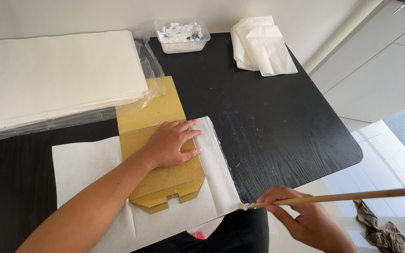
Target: Folding paper around a template and applying glue with a brush to assemble a paper bag.
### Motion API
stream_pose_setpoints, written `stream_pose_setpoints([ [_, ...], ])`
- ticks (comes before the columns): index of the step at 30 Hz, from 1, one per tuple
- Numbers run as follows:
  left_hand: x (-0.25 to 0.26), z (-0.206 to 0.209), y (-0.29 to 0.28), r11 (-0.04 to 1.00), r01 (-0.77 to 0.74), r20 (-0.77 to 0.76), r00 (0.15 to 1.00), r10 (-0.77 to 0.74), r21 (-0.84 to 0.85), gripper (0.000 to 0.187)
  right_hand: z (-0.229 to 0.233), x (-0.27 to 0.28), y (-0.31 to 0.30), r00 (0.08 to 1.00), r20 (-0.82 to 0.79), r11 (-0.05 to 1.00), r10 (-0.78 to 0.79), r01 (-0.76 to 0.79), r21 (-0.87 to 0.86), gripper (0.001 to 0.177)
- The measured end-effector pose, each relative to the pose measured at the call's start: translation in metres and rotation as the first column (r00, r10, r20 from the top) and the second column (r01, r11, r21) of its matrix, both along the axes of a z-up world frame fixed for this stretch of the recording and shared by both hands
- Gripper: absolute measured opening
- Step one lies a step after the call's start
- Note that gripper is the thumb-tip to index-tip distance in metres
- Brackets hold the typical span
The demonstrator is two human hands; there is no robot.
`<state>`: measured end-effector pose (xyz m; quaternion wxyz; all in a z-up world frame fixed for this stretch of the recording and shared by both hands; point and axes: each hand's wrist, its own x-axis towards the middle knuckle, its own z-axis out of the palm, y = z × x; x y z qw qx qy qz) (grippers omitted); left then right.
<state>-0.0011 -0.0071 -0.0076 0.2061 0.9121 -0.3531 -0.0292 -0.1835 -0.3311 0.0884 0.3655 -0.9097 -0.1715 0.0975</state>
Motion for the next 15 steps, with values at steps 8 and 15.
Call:
stream_pose_setpoints([
  [8,0.001,0.0,0.0,1.0,0.0,-0.007,1.0,0.0,-0.012,0.063,-0.006,0.039,0.013,0.899,0.435,0.956,-0.05,-0.083,0.283,0.01],
  [15,-0.015,0.05,0.0,0.998,-0.016,-0.056,0.998,0.02,0.063,0.059,-0.022,0.107,0.051,0.908,0.377,0.921,-0.183,0.025,0.389,0.005],
])
